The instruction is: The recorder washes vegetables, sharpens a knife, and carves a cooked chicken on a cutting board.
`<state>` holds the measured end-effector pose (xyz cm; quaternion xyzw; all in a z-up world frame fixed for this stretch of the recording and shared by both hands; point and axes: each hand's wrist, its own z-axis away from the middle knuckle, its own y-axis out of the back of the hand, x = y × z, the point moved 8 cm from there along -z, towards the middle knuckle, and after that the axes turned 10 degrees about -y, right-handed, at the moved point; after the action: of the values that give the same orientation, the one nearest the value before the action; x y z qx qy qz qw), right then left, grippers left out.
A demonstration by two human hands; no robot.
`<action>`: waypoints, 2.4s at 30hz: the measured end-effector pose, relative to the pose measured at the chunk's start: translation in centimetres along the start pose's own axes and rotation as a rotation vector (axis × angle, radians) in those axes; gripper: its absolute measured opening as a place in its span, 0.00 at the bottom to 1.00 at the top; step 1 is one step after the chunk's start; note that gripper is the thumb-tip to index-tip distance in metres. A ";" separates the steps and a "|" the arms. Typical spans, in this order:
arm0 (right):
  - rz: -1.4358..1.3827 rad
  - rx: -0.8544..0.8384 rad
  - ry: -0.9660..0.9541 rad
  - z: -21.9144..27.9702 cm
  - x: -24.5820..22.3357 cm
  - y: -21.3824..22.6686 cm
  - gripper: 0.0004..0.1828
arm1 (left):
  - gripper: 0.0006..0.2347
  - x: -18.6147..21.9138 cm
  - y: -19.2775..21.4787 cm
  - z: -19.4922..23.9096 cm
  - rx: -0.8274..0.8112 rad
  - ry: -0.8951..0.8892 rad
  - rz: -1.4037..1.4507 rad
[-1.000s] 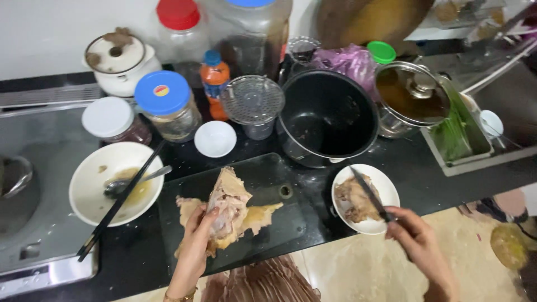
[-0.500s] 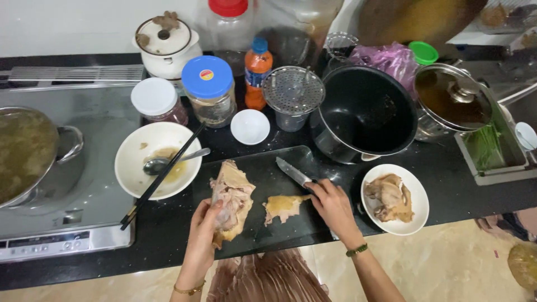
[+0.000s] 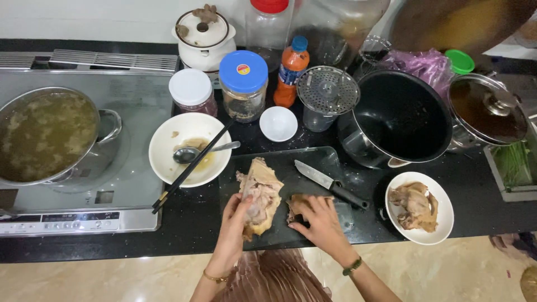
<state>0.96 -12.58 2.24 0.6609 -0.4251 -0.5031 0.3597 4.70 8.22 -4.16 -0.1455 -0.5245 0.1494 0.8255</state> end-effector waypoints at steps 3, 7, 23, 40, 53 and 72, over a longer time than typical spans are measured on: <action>0.001 -0.092 -0.009 -0.3 0.0 -1.5 0.22 | 0.13 -0.5 -0.2 -0.4 -0.044 -0.034 0.002; 0.057 0.001 -0.075 -1.0 1.3 -1.5 0.20 | 0.13 -0.2 -0.9 -0.3 -0.093 -0.067 0.029; -0.254 0.174 -0.180 -4.2 -1.4 1.6 0.12 | 0.09 -0.6 -2.7 -0.2 -0.271 -0.349 -0.356; -0.214 0.103 -0.190 -4.9 -2.0 2.6 0.22 | 0.11 0.2 -4.2 0.5 -0.327 -0.364 -0.499; -0.295 0.026 -0.266 -5.5 0.1 1.4 0.20 | 0.10 0.8 -4.6 0.1 -0.371 -0.311 -0.582; -0.602 -0.185 -0.615 -5.5 4.9 -0.4 0.11 | 0.11 -0.4 -4.1 -0.5 -0.366 -0.265 -0.593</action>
<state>7.06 -16.70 1.41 0.5398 -0.2538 -0.7948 0.1116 5.40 4.27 -3.06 -0.1119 -0.6643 -0.1752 0.7180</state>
